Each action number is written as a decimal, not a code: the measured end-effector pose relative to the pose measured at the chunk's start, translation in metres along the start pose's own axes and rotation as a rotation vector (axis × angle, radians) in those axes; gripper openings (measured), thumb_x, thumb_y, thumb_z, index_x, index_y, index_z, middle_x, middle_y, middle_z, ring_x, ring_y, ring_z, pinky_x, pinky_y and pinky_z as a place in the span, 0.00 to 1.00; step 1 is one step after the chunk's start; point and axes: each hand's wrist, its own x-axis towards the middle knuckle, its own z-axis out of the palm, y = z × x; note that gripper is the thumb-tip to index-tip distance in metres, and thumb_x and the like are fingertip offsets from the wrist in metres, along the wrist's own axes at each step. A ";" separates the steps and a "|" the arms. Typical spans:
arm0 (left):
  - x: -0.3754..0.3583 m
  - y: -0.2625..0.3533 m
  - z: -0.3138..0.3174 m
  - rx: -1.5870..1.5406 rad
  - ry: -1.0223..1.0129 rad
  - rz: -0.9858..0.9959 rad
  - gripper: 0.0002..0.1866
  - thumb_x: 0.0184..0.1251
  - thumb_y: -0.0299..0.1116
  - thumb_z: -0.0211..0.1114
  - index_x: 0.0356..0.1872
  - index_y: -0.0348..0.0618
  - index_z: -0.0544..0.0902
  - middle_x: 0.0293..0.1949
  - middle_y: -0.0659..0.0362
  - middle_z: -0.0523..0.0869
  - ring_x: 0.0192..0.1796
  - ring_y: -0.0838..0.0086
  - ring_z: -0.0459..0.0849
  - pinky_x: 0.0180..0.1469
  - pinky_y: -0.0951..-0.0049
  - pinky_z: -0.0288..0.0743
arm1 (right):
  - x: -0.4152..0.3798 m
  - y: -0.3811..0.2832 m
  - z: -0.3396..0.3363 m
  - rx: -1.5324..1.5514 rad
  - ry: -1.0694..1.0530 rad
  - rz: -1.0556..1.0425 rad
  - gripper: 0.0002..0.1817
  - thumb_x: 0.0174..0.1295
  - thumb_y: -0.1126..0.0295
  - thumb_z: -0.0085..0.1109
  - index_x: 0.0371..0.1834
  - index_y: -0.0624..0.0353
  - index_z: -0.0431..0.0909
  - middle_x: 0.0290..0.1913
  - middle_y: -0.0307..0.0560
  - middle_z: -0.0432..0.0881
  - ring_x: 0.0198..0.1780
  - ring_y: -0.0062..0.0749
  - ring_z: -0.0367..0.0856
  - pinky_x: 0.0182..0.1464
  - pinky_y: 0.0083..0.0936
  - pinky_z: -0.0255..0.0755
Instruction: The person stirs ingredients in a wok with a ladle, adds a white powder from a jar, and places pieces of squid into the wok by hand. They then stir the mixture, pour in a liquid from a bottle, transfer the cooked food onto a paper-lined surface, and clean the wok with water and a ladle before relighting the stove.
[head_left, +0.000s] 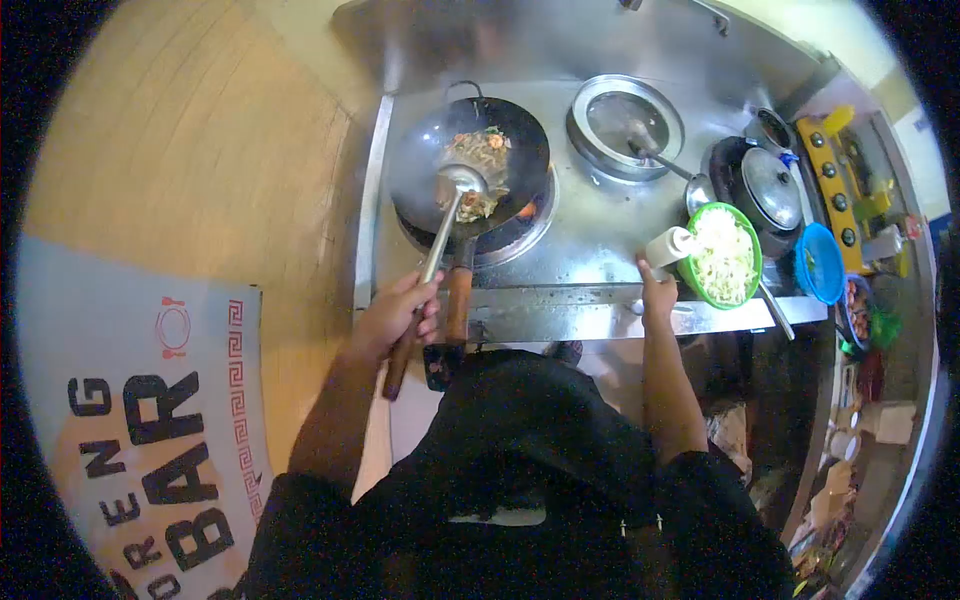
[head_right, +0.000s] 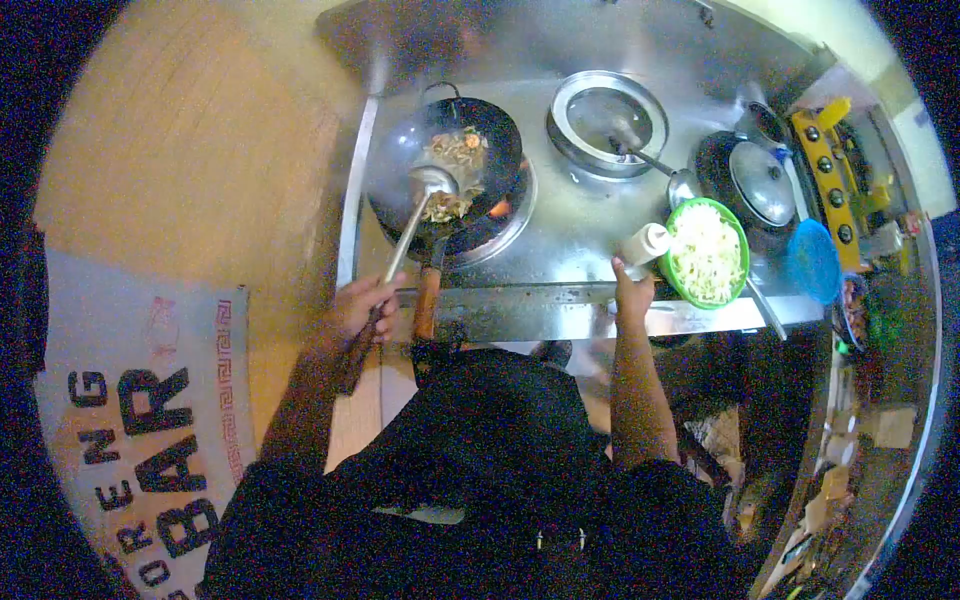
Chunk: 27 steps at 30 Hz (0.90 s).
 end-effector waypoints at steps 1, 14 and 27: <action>-0.010 0.002 -0.001 0.138 0.057 -0.039 0.09 0.72 0.38 0.54 0.35 0.45 0.70 0.23 0.64 0.71 0.18 0.78 0.70 0.22 0.70 0.71 | 0.013 0.011 0.008 0.003 -0.020 0.009 0.34 0.48 0.56 0.74 0.52 0.70 0.74 0.48 0.54 0.80 0.48 0.36 0.79 0.52 0.30 0.70; 0.001 -0.021 0.023 0.108 0.253 -0.098 0.12 0.69 0.35 0.58 0.48 0.40 0.73 0.28 0.59 0.78 0.19 0.78 0.72 0.22 0.74 0.73 | 0.077 0.025 0.034 0.054 0.103 -0.293 0.42 0.43 0.60 0.77 0.61 0.65 0.66 0.55 0.55 0.76 0.54 0.42 0.76 0.59 0.36 0.67; 0.076 0.006 -0.010 0.141 0.118 0.051 0.32 0.66 0.28 0.56 0.66 0.35 0.48 0.28 0.53 0.81 0.16 0.79 0.72 0.15 0.76 0.68 | 0.012 -0.219 0.034 -0.932 -0.755 -0.902 0.46 0.42 0.53 0.74 0.65 0.57 0.63 0.53 0.61 0.78 0.52 0.56 0.78 0.55 0.44 0.72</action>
